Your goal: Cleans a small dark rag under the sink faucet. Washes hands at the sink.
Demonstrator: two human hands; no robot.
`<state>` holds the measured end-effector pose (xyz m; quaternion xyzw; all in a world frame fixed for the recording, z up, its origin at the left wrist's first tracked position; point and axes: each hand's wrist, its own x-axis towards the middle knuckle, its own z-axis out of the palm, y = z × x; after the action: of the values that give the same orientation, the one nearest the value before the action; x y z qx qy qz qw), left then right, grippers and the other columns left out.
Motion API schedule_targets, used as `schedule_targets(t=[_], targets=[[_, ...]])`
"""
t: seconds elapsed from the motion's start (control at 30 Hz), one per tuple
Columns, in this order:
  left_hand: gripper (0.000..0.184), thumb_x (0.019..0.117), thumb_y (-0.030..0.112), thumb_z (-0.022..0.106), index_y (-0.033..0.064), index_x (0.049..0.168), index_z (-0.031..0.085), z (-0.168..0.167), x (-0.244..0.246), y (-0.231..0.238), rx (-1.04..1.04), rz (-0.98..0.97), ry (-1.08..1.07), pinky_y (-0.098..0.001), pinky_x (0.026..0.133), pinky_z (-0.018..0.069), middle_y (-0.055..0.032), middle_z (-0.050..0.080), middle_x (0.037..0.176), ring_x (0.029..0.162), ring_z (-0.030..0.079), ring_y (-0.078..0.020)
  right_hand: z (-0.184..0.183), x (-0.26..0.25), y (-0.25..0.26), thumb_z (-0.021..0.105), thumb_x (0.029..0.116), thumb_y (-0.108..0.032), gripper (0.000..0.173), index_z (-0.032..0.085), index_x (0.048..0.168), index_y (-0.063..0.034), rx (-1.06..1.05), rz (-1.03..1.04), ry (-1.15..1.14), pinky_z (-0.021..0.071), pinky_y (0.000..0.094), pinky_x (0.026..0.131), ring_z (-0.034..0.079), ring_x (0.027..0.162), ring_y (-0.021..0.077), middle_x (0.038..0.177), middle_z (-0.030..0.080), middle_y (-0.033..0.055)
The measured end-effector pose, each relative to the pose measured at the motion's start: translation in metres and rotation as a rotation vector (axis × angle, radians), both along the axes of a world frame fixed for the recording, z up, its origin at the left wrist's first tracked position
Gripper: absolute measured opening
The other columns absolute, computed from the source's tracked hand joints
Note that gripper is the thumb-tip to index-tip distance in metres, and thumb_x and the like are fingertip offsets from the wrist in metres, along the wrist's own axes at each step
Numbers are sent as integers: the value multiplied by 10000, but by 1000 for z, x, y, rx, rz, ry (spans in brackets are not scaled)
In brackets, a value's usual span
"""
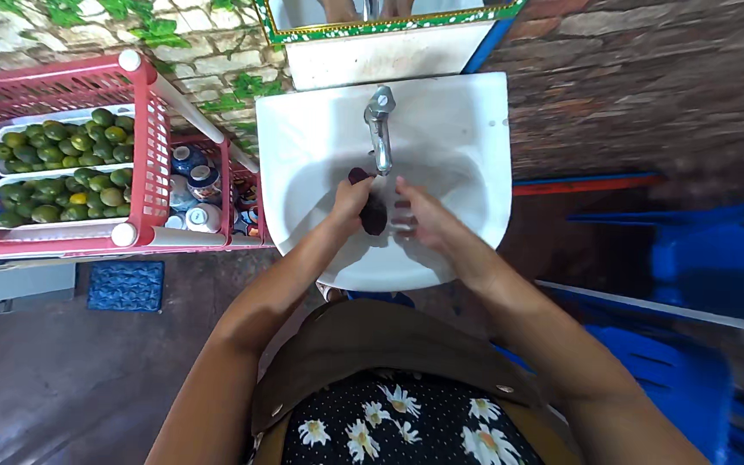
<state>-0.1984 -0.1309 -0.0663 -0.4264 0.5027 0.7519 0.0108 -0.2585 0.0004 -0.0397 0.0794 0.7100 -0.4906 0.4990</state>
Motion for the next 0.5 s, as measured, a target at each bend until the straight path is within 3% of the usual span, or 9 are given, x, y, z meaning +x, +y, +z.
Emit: schedule_targets(t=[0.07,0.13,0.2,0.27,0.3,0.4,0.5], targets=[[265,1034,171,565,-8,1227,598,-5,4,8,-142,65,11,-437,834,538,-155,653,1043,937,636,-229,-10,16,-10,314,1037,-677,752,281,1589,-167,-30,-228,-249,487,617,962,470,1329,461,1555,355,258],[309,1044,173,555,-15,1287,576,-7,9,17,-235,123,16,-476,919,508,-198,642,1146,1056,619,-271,-11,19,-24,249,1047,-671,727,278,1586,-185,-97,-334,-326,492,599,952,494,1304,428,1534,389,236],[329,1062,186,541,-13,1324,535,-6,12,25,-258,188,37,-462,935,508,-199,628,1175,1073,614,-261,-13,21,-37,244,1061,-641,661,471,1419,-133,-144,-376,-285,535,461,785,616,1002,298,1224,590,171],[333,1085,201,502,0,1351,511,-5,14,31,-271,228,82,-411,936,503,-166,614,1173,1063,600,-215,-21,23,-44,288,1074,-591,558,577,1185,-126,-214,-382,-249,525,362,671,613,792,185,947,623,73],[328,1096,207,473,6,1350,522,-4,14,33,-269,234,100,-394,936,496,-150,614,1171,1057,594,-195,-24,26,-46,295,1086,-555,524,590,1147,-126,-242,-374,-206,513,341,657,597,763,157,904,612,49],[376,1119,302,406,8,1208,622,-2,11,35,-197,255,79,-405,859,520,-128,644,1046,945,617,-191,-29,32,-50,327,1114,-454,470,624,1182,-96,-232,-365,-21,510,350,707,600,823,151,956,631,57],[503,1115,430,346,-1,1137,604,-9,7,38,-109,286,14,-433,813,527,-141,618,959,881,612,-225,-32,33,-51,382,1104,-449,487,639,1109,-34,-143,-348,103,513,429,758,605,871,221,974,631,119]])
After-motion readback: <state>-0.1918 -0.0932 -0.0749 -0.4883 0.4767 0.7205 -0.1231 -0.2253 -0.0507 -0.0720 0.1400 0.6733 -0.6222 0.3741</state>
